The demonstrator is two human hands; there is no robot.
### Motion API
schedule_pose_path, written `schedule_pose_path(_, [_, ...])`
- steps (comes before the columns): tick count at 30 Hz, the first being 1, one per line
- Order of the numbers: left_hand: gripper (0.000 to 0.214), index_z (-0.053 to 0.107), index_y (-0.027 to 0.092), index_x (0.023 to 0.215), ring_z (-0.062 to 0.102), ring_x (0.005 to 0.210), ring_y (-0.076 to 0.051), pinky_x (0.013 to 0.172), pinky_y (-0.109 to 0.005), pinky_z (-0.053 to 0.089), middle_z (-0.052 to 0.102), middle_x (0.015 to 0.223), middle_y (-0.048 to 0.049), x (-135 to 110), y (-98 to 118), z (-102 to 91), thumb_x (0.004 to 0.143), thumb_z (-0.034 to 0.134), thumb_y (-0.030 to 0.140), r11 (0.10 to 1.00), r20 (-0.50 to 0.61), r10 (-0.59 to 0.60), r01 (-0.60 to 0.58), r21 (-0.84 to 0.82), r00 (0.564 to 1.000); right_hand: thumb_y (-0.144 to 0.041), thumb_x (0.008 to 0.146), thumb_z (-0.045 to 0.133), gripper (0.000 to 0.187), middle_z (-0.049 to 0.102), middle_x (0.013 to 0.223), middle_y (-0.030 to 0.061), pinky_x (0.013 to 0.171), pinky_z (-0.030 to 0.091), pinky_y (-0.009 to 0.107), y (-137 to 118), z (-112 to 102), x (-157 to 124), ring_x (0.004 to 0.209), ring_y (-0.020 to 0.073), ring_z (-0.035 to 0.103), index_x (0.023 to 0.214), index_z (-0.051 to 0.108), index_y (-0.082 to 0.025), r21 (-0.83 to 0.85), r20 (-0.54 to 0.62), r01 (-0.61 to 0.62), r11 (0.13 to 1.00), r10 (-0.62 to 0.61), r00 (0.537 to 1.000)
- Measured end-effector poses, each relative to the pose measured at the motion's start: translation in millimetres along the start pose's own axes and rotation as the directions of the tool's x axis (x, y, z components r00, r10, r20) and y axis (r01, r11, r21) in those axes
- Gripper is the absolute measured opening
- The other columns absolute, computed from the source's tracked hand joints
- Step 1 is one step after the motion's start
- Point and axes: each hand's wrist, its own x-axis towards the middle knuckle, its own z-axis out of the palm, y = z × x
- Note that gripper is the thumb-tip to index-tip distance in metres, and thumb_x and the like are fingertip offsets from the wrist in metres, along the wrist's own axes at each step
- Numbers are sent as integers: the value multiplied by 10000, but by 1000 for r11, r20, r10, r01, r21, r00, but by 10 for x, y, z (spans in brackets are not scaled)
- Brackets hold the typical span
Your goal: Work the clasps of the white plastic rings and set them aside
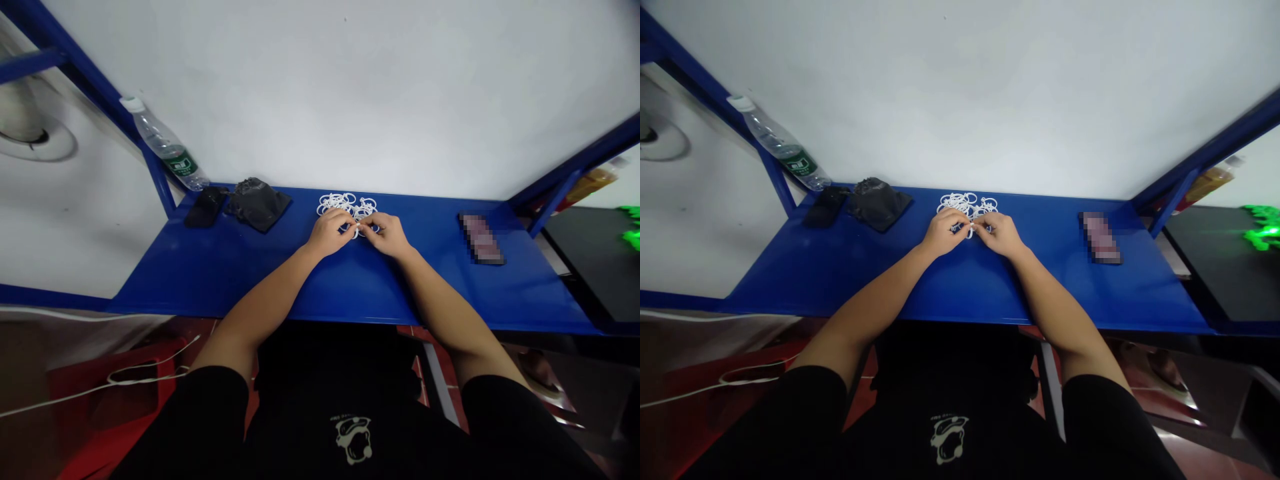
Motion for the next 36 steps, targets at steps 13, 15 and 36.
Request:
schedule_pose_path(13, [186,763,210,1114,745,1061,-224,974,-385,592,789,1130,-61,-16,180,-109,970,772,326,999,352,-7,22,-39,936,-554,1048,622,389,829,916,79,726,542,378,166,-226,51,772,238,719,971,816,-226,-95,-141,-197,976,183,973])
schedule_pose_path(15, [172,767,215,1079,739,1071,-225,947,-366,581,781,1133,-55,-21,213,-110,968,772,346,999,433,-3,21,-35,902,-481,1020,651,308,828,919,80,729,535,384,236,-248,52,772,245,710,962,815,-226,-148,-115,-239,960,223,968])
schedule_pose_path(36, [209,795,241,1165,738,1170,-240,1002,-377,586,776,1300,-49,2,206,-86,1038,730,394,970,477,-240,184,161,846,-278,971,687,123,816,1000,97,811,541,382,327,-55,21,884,266,722,1005,795,-229,-187,89,-161,969,180,980])
